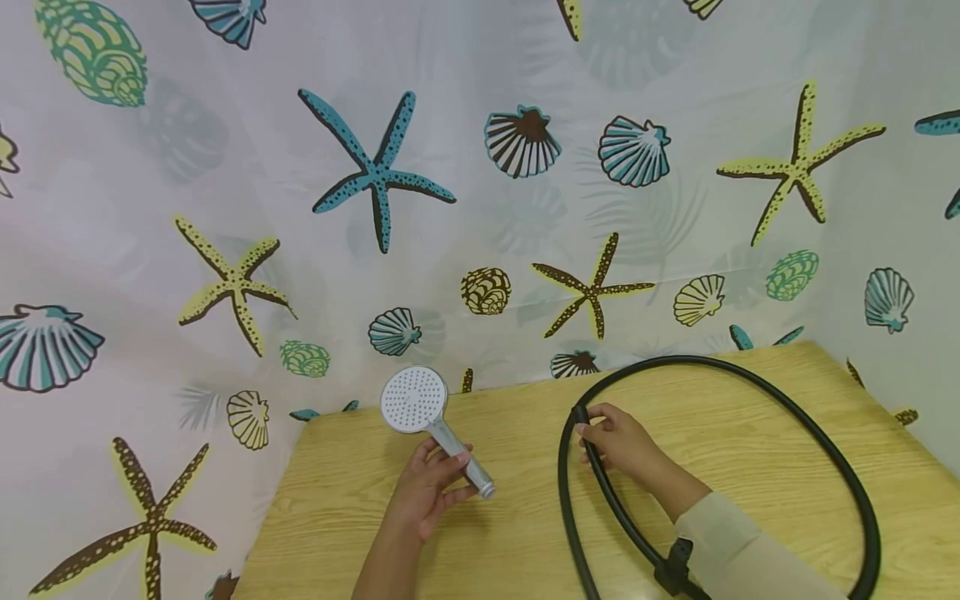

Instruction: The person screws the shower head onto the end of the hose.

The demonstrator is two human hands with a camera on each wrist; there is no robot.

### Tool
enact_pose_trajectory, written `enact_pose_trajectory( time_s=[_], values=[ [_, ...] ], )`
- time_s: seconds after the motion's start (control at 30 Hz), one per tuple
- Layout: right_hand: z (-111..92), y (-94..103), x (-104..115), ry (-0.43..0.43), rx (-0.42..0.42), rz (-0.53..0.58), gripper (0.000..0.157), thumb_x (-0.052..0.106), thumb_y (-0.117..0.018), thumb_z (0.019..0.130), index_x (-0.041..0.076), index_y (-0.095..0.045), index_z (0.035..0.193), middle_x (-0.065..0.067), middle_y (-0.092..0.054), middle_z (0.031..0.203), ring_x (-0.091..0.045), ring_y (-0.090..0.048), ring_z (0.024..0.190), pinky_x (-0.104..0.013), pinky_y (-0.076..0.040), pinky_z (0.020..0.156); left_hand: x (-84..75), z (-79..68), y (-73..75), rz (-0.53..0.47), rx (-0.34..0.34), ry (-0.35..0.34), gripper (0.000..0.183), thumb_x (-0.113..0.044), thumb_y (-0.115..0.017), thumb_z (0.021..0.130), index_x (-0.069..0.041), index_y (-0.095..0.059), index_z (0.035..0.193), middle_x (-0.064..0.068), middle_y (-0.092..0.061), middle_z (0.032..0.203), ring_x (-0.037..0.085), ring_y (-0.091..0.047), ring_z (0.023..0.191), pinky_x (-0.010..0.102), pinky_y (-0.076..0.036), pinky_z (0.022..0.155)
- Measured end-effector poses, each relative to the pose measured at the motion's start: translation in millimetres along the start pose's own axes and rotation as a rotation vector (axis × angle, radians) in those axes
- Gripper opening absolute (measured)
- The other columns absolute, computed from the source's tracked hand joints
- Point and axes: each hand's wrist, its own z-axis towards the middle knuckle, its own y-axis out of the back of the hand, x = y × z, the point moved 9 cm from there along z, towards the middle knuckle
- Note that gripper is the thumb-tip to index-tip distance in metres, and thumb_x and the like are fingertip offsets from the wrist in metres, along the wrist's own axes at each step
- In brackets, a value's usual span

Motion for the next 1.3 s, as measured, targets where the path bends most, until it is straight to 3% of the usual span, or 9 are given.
enact_pose_trajectory(
  time_s=[0.2, 0.3, 0.7, 0.93, 1.3],
  values=[
    [-1, -1.6, 2, 0.000, -0.005, 0.016, 0.038, 0.019, -0.056, 0.104, 0.001, -0.049, 0.136, -0.022, -0.064, 0.107, -0.027, -0.071, 0.082, -0.047, -0.065, 0.072, -2.7, -0.7, -3.6, -0.002, 0.007, -0.004, 0.065, -0.007, -0.066, 0.095, -0.007, -0.032, 0.151, 0.015, -0.059, 0.139, 0.023, -0.066, 0.111, 0.039, -0.064, 0.083],
    [-2, -1.6, 3, 0.006, -0.009, 0.008, 0.038, 0.020, -0.056, 0.104, 0.002, -0.049, 0.137, -0.020, -0.064, 0.105, -0.025, -0.070, 0.080, -0.044, -0.065, 0.071, -3.2, -0.3, -4.9, -0.007, 0.011, -0.005, 0.065, -0.005, -0.066, 0.094, -0.007, -0.032, 0.150, 0.018, -0.057, 0.141, 0.022, -0.066, 0.110, 0.040, -0.064, 0.084],
    [-5, -0.5, 6, 0.028, -0.016, -0.009, 0.043, 0.023, -0.055, 0.105, 0.001, -0.046, 0.141, -0.014, -0.063, 0.099, -0.022, -0.065, 0.075, -0.039, -0.062, 0.069, -4.6, -2.9, -9.8, -0.019, -0.002, -0.018, 0.062, -0.004, -0.066, 0.094, -0.008, -0.035, 0.148, 0.006, -0.065, 0.127, 0.021, -0.068, 0.107, 0.039, -0.064, 0.082],
    [-8, -0.4, 6, 0.028, -0.016, -0.021, 0.042, 0.024, -0.055, 0.105, 0.002, -0.047, 0.140, -0.011, -0.062, 0.097, -0.020, -0.063, 0.074, -0.035, -0.059, 0.067, -4.8, -3.3, -10.9, -0.037, -0.027, -0.020, 0.057, -0.003, -0.066, 0.094, -0.011, -0.037, 0.143, 0.014, -0.063, 0.132, 0.019, -0.069, 0.104, 0.037, -0.065, 0.081],
    [-10, 2.7, 4, 0.019, -0.048, -0.045, 0.038, 0.023, -0.054, 0.105, 0.006, -0.051, 0.139, -0.011, -0.063, 0.097, -0.020, -0.060, 0.073, -0.028, -0.053, 0.060, -8.2, -5.9, -15.9, -0.051, -0.030, -0.047, 0.058, -0.005, -0.068, 0.093, -0.010, -0.036, 0.141, 0.012, -0.067, 0.126, 0.020, -0.070, 0.104, 0.042, -0.064, 0.084]
  ],
)
